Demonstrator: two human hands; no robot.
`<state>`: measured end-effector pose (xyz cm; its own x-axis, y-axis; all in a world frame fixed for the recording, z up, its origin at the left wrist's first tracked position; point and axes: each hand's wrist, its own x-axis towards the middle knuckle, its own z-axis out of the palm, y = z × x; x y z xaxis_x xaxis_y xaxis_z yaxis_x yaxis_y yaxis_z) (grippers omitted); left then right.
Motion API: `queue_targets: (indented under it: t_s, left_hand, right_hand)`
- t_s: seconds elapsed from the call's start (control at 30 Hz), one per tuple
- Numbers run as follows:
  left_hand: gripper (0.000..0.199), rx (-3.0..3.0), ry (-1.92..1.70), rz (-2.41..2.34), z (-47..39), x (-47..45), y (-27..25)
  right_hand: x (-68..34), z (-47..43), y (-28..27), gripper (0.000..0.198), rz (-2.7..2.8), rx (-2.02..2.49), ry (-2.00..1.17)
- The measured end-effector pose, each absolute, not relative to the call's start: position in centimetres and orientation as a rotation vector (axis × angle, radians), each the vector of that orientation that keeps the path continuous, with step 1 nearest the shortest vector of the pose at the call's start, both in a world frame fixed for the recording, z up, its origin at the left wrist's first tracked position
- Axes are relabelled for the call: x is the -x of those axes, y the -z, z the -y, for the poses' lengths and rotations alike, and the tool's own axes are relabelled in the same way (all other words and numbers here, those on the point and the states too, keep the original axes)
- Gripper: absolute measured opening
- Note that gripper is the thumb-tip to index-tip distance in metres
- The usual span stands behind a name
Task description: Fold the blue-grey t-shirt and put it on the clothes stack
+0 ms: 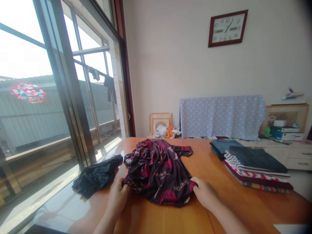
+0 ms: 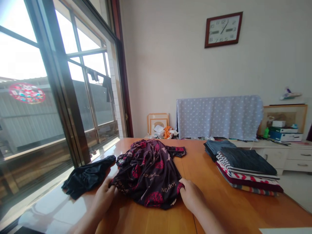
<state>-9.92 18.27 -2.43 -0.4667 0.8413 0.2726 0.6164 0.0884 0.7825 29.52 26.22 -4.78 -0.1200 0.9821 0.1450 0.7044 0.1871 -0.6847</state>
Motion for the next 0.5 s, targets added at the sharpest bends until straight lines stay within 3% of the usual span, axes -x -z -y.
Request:
queue_targets:
  t_s: [0.1, 0.2, 0.33, 0.5]
  left_hand:
    - [0.028, -1.039, -1.811, -1.725, -19.0, 9.4, 0.9]
    - [0.034, -0.718, -2.028, -1.476, -19.1, 9.9, -0.2]
    - [0.038, -0.497, -2.054, -1.611, -18.4, 11.6, 0.5]
    - [0.04, -0.51, -1.962, -1.762, -18.1, 12.3, 2.9]
  right_hand:
    - [-30.0, -27.0, 3.3, 0.028, 1.32, 1.32, -0.993]
    - [-31.2, -27.3, 2.3, 0.036, 0.887, 1.065, -1.109]
    - [-33.2, -27.4, 3.0, 0.045, 0.776, 1.207, -0.95]
    - [-34.2, -27.4, 4.4, 0.04, 0.814, 1.344, -0.891]
